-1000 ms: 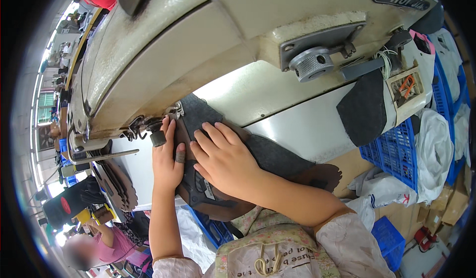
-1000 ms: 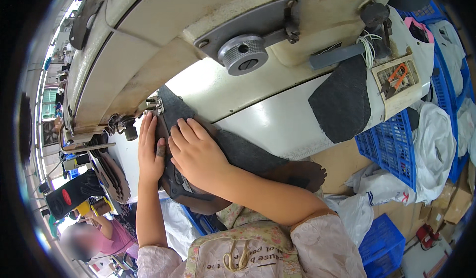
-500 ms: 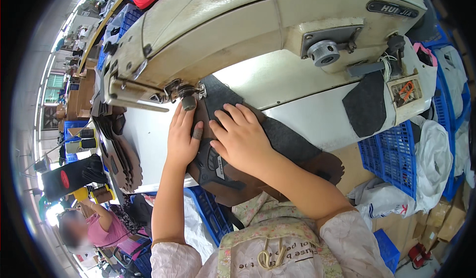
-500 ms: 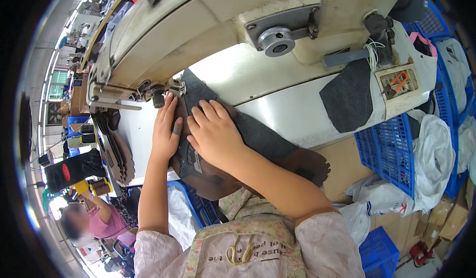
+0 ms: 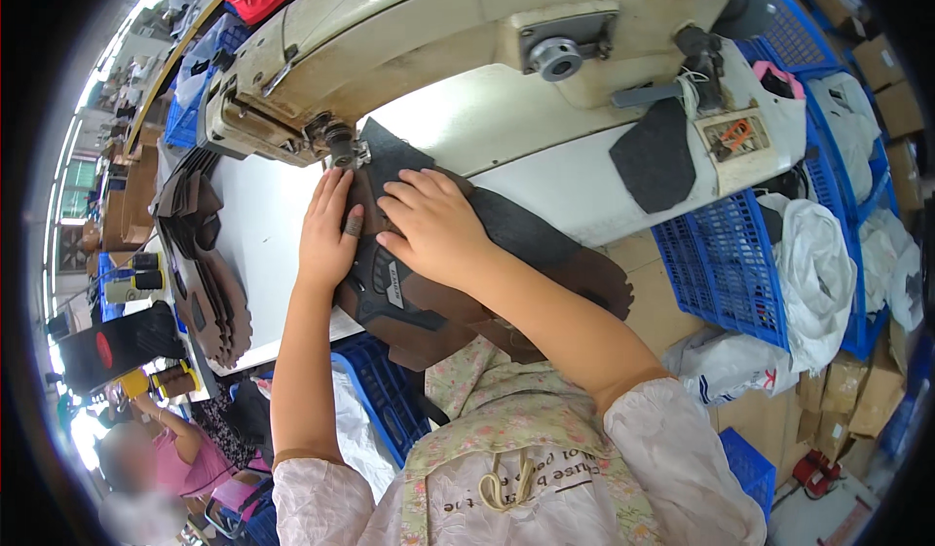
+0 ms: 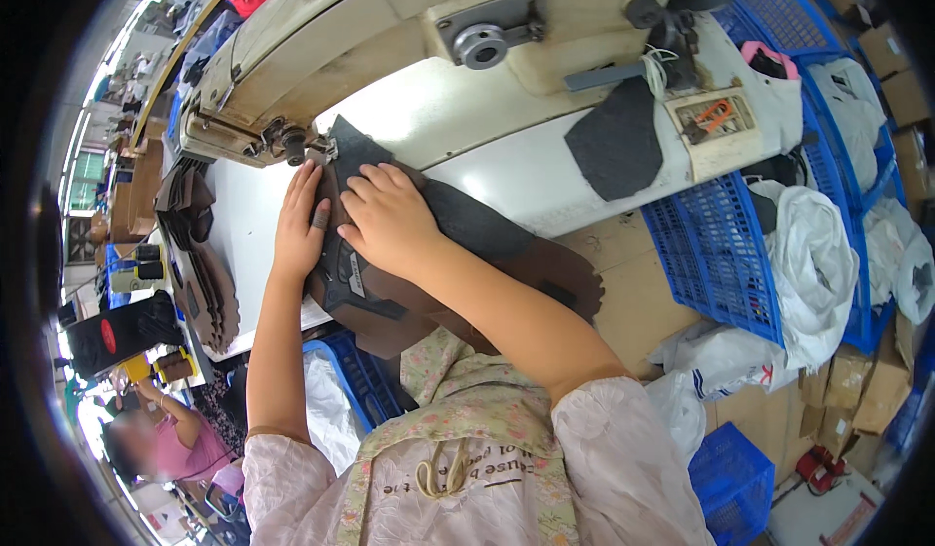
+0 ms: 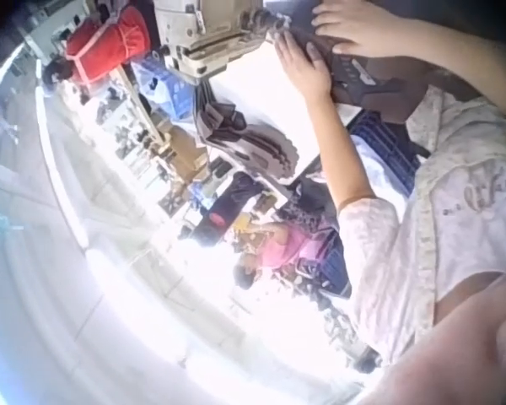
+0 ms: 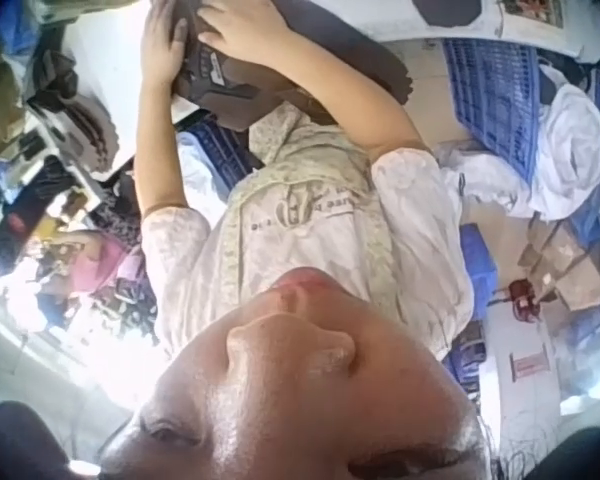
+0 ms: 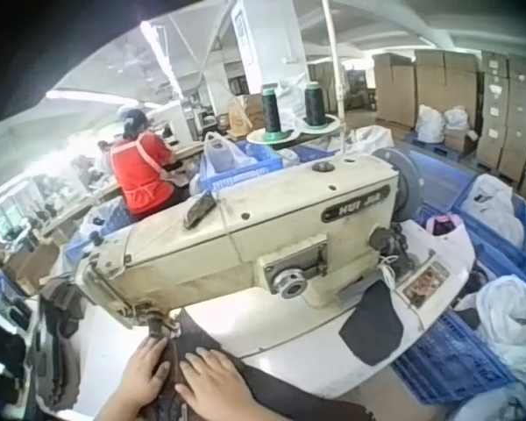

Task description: The worker is using an industrial sewing machine to stitch together various leather or synthetic panels to form a shoe upper.

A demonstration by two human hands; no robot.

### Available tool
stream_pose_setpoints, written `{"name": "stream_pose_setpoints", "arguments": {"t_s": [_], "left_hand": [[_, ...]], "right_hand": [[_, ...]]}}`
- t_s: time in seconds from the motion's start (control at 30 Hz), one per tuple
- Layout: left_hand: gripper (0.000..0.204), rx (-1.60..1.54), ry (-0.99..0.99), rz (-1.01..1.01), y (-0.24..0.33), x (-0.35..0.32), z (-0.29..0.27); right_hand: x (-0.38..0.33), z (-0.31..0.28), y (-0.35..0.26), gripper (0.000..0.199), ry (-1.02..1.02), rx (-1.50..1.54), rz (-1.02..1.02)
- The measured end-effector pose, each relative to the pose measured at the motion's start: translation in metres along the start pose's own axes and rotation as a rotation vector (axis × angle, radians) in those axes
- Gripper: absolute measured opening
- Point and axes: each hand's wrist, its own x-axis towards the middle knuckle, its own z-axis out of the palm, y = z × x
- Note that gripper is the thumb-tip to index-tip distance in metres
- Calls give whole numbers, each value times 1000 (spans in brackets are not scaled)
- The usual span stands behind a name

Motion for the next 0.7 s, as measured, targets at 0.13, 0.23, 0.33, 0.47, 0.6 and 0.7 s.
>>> {"name": "stream_pose_setpoints", "arguments": {"t_s": [0.13,0.23,0.33,0.47,0.6,0.7], "left_hand": [[47,-52,-14,43,0,6,8],[47,-37,-24,-10,-6,-3,2],[48,5,-45,-4,-8,-2,3],[47,23,-27,-34,-10,-11,-3],[48,-14,5,38,-3,2,2],[48,-1,18,16,-3,2,4]], "right_hand": [[-7,-12,4,44,-81,19,69],[-14,-42,-6,41,3,167,68],[-22,-117,14,31,121,242,176],[-38,-204,61,19,546,333,643],[-40,-297,138,57,743,149,755],[-9,-323,182,62,826,92,559]]}}
